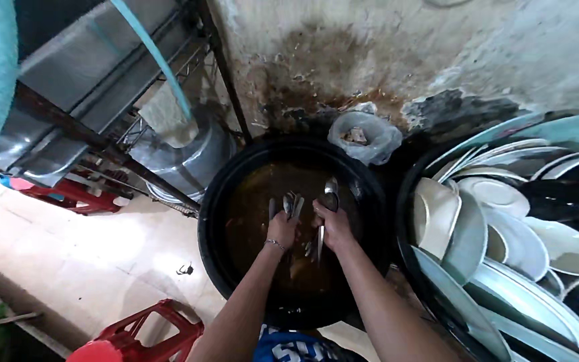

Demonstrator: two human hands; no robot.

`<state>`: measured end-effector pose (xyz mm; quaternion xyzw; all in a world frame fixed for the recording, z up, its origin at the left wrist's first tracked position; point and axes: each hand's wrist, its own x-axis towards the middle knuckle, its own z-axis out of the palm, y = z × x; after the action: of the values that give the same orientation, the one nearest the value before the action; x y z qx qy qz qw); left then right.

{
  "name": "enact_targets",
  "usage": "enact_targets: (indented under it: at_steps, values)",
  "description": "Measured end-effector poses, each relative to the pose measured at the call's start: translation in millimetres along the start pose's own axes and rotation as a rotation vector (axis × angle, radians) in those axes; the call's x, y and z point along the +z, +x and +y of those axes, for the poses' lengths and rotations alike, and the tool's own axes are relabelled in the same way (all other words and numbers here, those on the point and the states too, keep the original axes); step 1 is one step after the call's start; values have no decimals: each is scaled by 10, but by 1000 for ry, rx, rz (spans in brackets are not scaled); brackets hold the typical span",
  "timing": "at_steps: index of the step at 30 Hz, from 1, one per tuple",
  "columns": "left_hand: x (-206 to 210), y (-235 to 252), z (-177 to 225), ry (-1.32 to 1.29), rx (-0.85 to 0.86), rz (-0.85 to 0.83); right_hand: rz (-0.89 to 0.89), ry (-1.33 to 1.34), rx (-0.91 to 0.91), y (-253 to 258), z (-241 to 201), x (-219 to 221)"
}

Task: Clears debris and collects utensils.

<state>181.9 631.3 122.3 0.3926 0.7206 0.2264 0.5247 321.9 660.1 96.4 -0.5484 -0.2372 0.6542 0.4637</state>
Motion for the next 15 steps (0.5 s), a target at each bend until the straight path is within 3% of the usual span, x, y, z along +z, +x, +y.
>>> enact_targets:
  at_steps: [3,6,9,12,15]
  values:
    - [57,-44,59,62,33,12,-17,-62,-2,-72,-40,55]
    - [117,-2,-9,-101,76,-62,-111,-109,79,-19,-48,8]
    - [88,7,-37,-122,103,-119,-117,-137,45,20,-80,-22]
    - [20,-69,28,-37,47,-202,-36,-20,33,73,-111,-45]
    - [-4,-98,72,-68,-3,-141,-81,2,49,60,-144,-49]
